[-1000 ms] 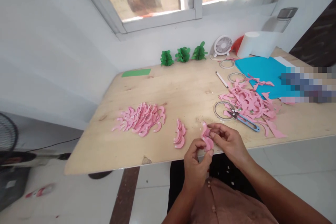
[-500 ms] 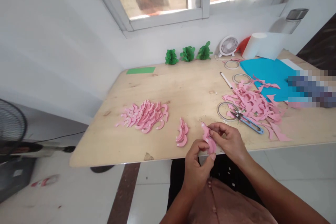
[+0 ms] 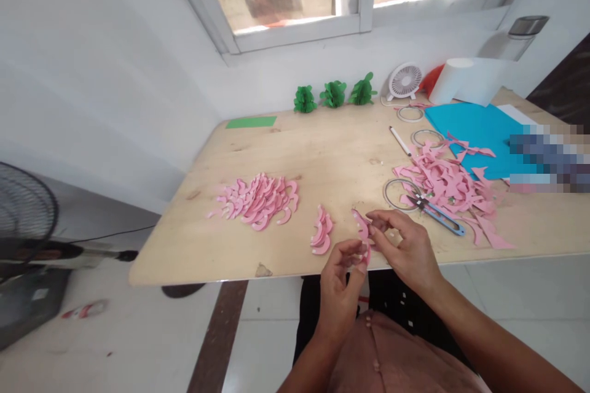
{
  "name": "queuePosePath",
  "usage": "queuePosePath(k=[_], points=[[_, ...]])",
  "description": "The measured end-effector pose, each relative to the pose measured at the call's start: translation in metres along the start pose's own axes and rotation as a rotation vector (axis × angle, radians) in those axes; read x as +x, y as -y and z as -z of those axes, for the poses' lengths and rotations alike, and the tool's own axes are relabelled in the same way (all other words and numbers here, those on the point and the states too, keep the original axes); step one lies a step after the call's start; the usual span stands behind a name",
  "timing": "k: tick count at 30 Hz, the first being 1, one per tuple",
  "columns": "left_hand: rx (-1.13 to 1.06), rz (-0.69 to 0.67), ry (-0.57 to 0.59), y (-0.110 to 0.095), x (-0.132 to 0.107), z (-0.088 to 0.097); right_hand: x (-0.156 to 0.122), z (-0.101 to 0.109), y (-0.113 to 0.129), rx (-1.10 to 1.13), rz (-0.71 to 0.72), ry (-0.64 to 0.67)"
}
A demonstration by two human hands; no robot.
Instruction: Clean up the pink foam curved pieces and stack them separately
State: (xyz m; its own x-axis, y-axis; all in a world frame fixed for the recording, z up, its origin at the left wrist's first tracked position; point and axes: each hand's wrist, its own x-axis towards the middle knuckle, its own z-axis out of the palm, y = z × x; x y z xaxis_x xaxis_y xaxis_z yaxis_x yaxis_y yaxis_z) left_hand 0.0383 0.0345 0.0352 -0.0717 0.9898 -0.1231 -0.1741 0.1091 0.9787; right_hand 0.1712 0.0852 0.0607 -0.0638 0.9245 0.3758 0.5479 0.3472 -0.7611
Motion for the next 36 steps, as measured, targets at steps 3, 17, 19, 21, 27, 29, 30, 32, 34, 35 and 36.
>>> queuePosePath(k=[3,17,19,21,27,29,30,32,34,35,36], points=[[-0.048,-0.028,-0.021,-0.002,0.0,-0.001,0.0,0.001,0.004,-0.081,0.147,-0.02],[-0.331,0.109,-0.01,-0.032,0.015,0.003,0.005,0.007,0.017,-0.237,0.434,0.041],[-0.326,0.127,-0.036,-0.034,0.018,0.002,0.005,0.008,0.018,-0.248,0.445,0.057],[-0.315,0.127,-0.044,-0.037,0.02,0.0,0.006,0.008,0.02,-0.27,0.464,0.073],[-0.345,0.152,-0.036,-0.041,0.025,-0.006,0.008,0.007,0.022,-0.35,0.566,0.111],[-0.343,0.162,-0.039,-0.04,0.025,-0.005,0.009,0.007,0.02,-0.355,0.566,0.128],[-0.343,0.164,-0.035,-0.04,0.025,-0.005,0.009,0.007,0.019,-0.349,0.561,0.133],[-0.35,0.173,-0.019,-0.039,0.025,-0.003,0.008,0.006,0.016,-0.319,0.539,0.138],[-0.363,0.193,0.007,-0.038,0.025,-0.001,0.008,0.006,0.013,-0.277,0.506,0.145],[-0.37,0.206,0.014,-0.038,0.025,0.0,0.008,0.006,0.012,-0.256,0.488,0.149],[-0.377,0.219,0.015,-0.038,0.025,0.001,0.009,0.007,0.012,-0.236,0.471,0.153]])
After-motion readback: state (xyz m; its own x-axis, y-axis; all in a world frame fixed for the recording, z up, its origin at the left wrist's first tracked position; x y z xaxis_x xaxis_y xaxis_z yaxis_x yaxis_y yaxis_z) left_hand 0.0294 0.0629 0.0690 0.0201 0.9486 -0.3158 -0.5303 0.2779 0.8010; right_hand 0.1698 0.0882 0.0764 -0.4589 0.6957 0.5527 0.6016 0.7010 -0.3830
